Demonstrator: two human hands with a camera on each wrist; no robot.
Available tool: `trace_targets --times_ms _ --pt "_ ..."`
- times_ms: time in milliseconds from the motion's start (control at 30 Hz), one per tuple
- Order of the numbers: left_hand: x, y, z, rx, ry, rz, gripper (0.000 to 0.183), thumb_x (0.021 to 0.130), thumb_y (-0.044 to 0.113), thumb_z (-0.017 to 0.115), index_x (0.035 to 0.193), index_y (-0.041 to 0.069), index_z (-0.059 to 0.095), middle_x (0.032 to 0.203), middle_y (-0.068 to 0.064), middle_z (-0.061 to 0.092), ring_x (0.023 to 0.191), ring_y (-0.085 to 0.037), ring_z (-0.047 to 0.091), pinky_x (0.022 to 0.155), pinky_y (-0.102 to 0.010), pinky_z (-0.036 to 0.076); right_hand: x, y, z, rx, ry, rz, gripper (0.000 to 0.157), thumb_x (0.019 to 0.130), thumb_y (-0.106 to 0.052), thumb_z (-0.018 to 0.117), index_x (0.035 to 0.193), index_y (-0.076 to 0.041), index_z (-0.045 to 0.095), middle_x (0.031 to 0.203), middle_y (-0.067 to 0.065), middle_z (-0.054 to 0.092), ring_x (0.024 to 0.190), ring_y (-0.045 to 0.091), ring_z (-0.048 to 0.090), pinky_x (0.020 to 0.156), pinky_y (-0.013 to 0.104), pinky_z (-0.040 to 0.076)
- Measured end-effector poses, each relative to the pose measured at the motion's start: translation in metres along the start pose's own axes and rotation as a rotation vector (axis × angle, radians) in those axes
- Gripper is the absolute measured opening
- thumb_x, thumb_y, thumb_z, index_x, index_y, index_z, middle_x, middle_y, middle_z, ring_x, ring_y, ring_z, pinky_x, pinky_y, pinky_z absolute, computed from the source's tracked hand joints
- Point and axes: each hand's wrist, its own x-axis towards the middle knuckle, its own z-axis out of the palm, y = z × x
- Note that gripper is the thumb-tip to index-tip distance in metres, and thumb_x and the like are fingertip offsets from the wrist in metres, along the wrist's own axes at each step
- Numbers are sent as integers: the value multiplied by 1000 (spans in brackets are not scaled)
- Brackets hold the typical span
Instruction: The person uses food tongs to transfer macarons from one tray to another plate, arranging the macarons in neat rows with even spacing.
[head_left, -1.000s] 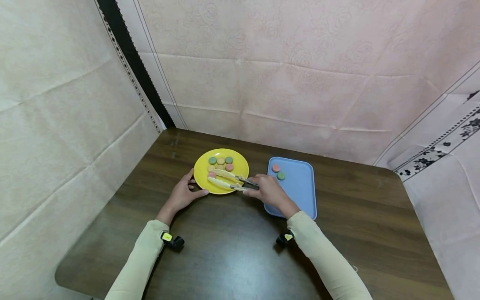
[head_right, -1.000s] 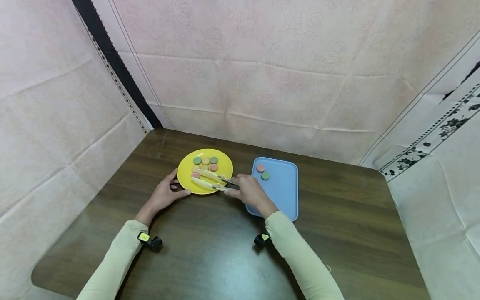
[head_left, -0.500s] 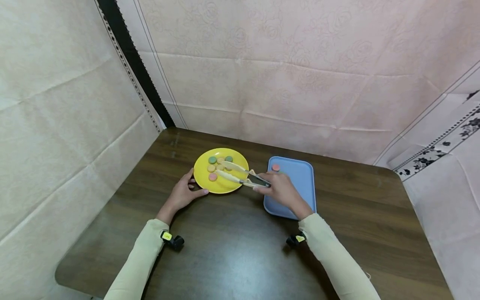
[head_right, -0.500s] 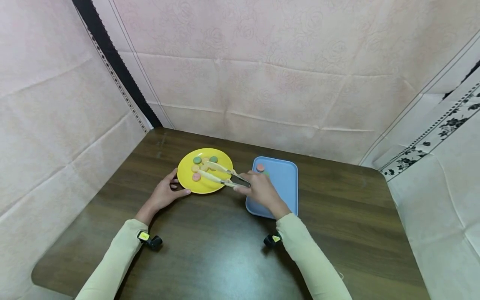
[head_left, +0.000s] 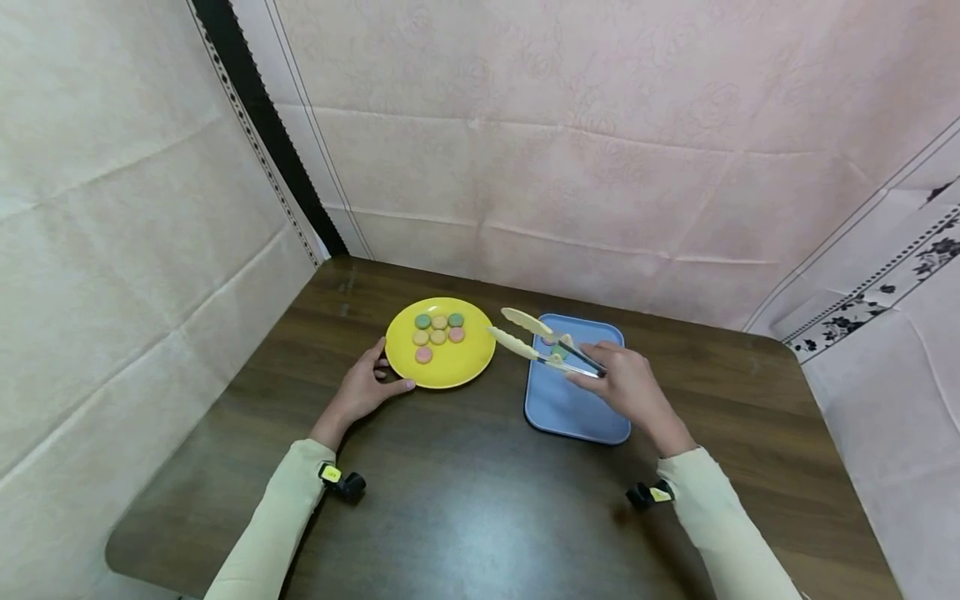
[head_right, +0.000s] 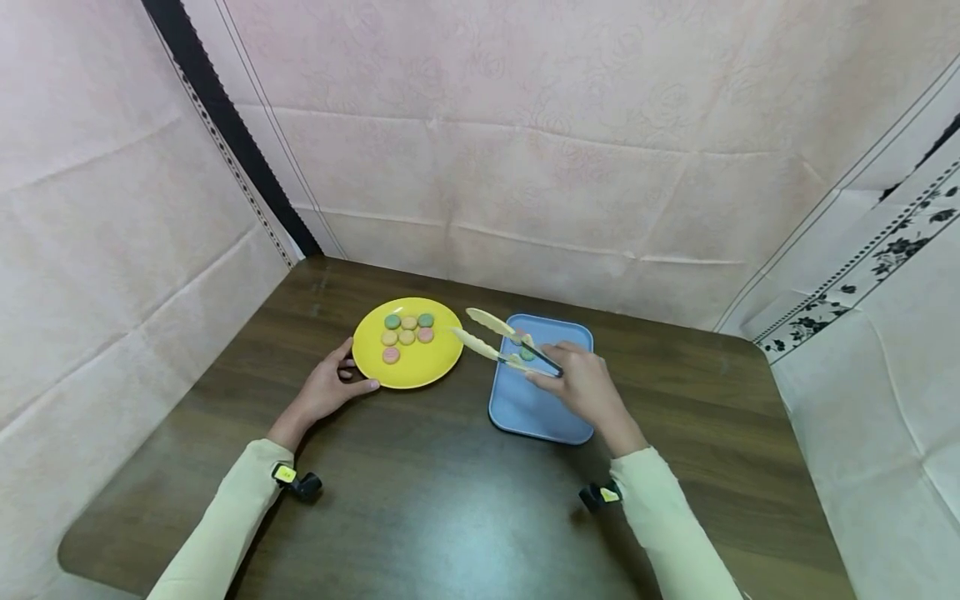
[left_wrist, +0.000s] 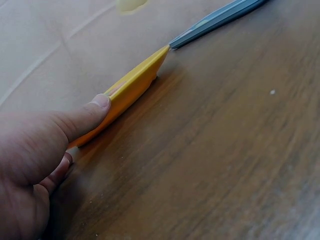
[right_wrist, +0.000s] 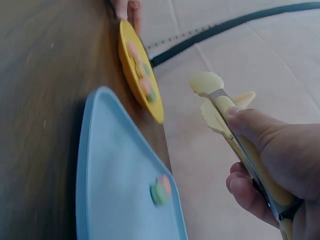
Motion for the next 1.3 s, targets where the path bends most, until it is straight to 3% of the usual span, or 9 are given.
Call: trace_targets --times_ms 333,667,867,1100,1300 --pt "-2 -6 1 -1 4 1 116 83 45 85 164 3 13 149 -22 46 124 -34 54 104 -50 48 -36 33 -14 -46 0 139 62 89 -36 81 133 5 65 118 23 69 87 29 63 72 46 54" --pt "-3 -3 0 -18 7 18 115 84 44 85 164 3 14 146 -21 48 123 -35 53 104 -51 47 -65 59 -10 -30 -1 194 49 91 -32 80 123 3 72 104 19 72 77 24 59 65 39 51" --pt "-1 -4 -1 -4 4 4 115 84 46 84 164 4 14 146 -21 48 124 -34 53 105 -50 47 -71 67 -4 -26 7 194 48 91 -34 80 122 1 73 101 17 72 76 23 59 65 39 50" --pt "1 -5 1 -4 -2 1 118 83 51 83 164 4 12 151 -20 44 125 -34 52 105 -50 47 -74 71 4 -15 -5 194 49 91 -34 80 123 3 72 109 20 72 83 27 63 72 48 56" --pt "1 -3 1 4 0 -10 118 82 52 83 164 5 12 149 -20 45 124 -35 54 105 -50 48 -72 71 7 -9 -17 204 49 92 -33 79 123 4 72 107 20 72 80 25 60 69 45 55"
